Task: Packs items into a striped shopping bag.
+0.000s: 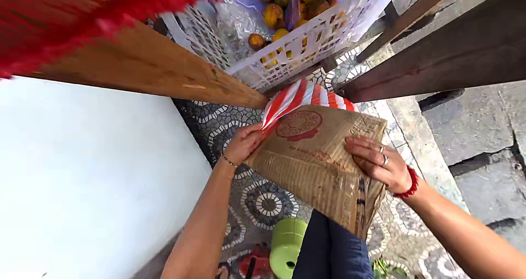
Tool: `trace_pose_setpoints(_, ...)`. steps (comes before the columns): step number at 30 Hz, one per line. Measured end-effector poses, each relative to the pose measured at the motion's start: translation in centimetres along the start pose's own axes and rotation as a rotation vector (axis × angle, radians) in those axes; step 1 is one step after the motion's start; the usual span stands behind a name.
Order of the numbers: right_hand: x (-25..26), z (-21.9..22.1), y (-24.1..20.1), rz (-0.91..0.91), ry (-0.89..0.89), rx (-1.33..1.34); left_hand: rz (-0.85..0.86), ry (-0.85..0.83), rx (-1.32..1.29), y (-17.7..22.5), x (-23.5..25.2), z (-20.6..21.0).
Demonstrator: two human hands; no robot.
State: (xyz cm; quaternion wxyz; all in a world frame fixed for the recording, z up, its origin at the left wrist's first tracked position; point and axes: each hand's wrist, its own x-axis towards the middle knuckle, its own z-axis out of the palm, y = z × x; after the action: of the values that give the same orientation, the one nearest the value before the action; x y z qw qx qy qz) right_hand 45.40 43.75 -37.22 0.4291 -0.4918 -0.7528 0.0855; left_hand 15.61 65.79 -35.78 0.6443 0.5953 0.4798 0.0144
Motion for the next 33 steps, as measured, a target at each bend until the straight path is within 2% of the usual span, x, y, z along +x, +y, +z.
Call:
trace_pose_setpoints(4, 0.5, -0.1, 3.9, 0.004, 0.041, -0.023, 0.016, 0.051, -0.037, 0.4, 1.2, 0.1)
trace_pose_setpoints(6, -0.3, -0.9, 4.6, 0.064, 0.064, -0.136, 0.016, 0.07, -0.086, 0.9, 2.2, 0.4)
trace_pose_setpoints(9, -3.1, -1.8, 4.3, 0.239, 0.047, -0.438, -0.008, 0.022, -0.107, 2.6, 3.2, 2.0)
trace_pose_setpoints(13, -5.3, 1.0, 2.9, 0.588, -0.005, -0.47, -0.166, -0.115, -0.022, 6.0, 4.3, 4.9)
trace_pose_setpoints(16, -4.0, 3.3, 1.6, 0.639, 0.032, -0.515, -0.141, -0.154, -0.124, 7.1, 4.9, 5.7)
trace_pose_setpoints(18, -1.7, 4.2, 1.1, 0.635, 0.042, -0.549, -0.074, -0.09, -0.205, 7.1, 5.4, 6.6)
trace_pose_setpoints(22, 2.3, 5.8, 3.3, 0.716, -0.083, -0.456, 0.056, 0.035, -0.366, 7.1, 6.3, 9.4)
trace_pose_setpoints(25, 0.4, 6.7, 3.7, 0.658, -0.251, -0.421, 0.067, 0.042, -0.454, 7.0, 6.8, 10.1)
trace_pose_setpoints(27, -0.4, 6.9, 3.1, 0.683, -0.378, -0.392, 0.067, 0.066, -0.5, 6.7, 6.5, 9.9)
trace_pose_setpoints(29, 1.3, 7.0, 2.6, 0.82, -0.425, -0.381, 0.037, 0.062, -0.443, 6.3, 5.2, 9.1)
trace_pose_setpoints(32, 5.7, 6.9, 2.4, 1.174, -0.513, -0.341, -0.008, -0.029, -0.31, 4.9, 2.0, 8.8)
trace_pose_setpoints(33, 5.9, 7.5, 2.7, 1.221, -0.53, -0.338, -0.021, -0.047, -0.323, 4.6, 1.3, 9.0)
